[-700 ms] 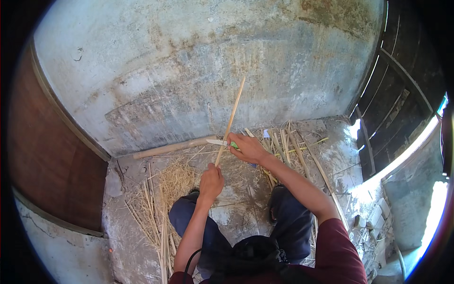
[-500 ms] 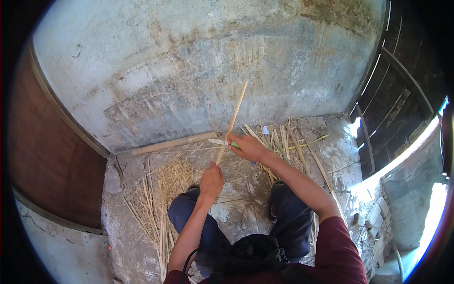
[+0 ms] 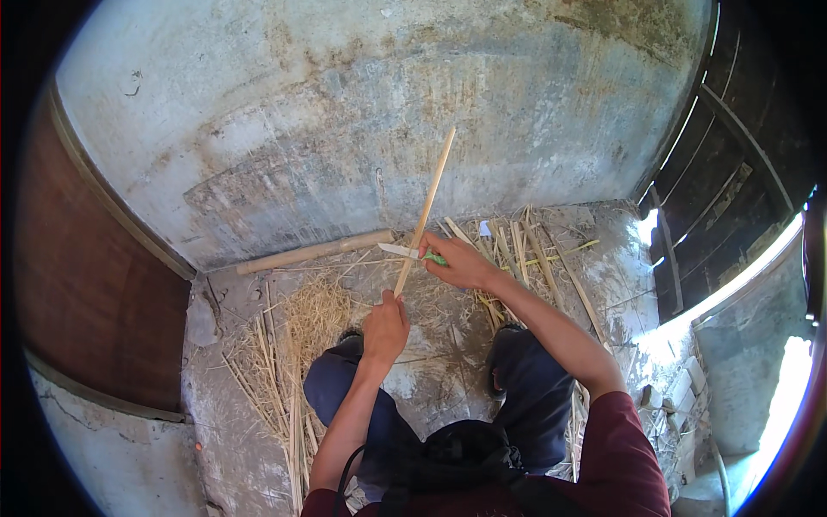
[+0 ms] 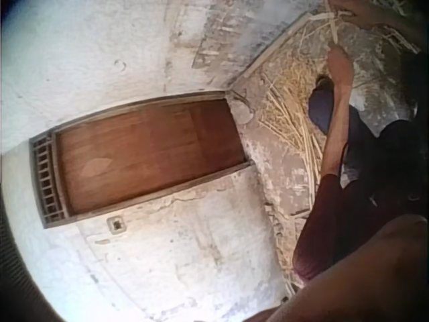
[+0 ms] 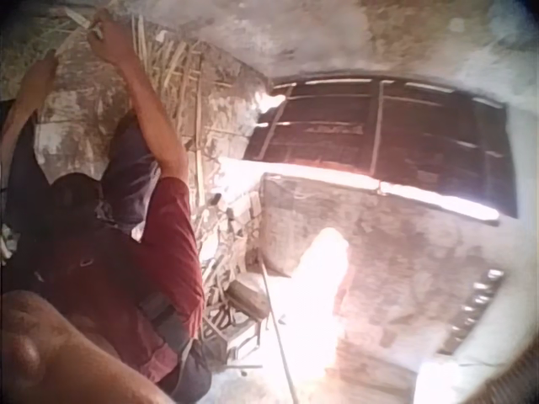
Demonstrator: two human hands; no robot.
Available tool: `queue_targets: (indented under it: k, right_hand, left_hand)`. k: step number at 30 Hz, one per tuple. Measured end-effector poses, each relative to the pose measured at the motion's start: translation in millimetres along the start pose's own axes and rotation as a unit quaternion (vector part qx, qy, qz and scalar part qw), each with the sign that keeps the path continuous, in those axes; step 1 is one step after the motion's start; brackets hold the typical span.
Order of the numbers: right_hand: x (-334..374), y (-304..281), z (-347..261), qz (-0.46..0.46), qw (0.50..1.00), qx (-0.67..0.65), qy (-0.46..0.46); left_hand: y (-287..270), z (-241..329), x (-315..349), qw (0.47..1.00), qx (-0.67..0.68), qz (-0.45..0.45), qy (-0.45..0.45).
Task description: The person strips layers from a long bamboo stalk using a knife while sitting on the floor surrounded by wood shavings.
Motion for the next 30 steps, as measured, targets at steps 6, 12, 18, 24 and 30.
queue_targets:
  k: [6, 12, 18, 24, 30]
  right_hand:
    - [4, -1, -9, 0.009, 0.999, 0.043, -0.009]
    - [5, 0, -15, 0.068, 0.991, 0.105, -0.051]
    - [6, -2, -29, 0.083, 0.98, 0.168, -0.067]
    - [4, -2, -30, 0.108, 0.964, 0.221, -0.099]
    - [5, 0, -34, 0.063, 0.984, 0.157, 0.047]
  left_hand:
    - [0, 0, 2, 1.0, 0.003, -0.002, -0.009]
    - [-2, 1, 3, 1.0, 0.004, -0.007, -0.015]
    - [-4, 2, 3, 1.0, -0.017, -0.012, -0.016]
    - [-6, 3, 4, 0.999, -0.013, -0.015, -0.027]
    - [-7, 7, 5, 0.999, -0.021, -0.018, -0.039]
Point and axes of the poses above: each hand's wrist, its own x-axis away from the middle knuckle, its own y-axis out of the palm, z = x × y, the point moved 1 cm from there along -x, towards the middle knuckle, and after that the axes turned 12 degrees about y, right-handed, at the moved point
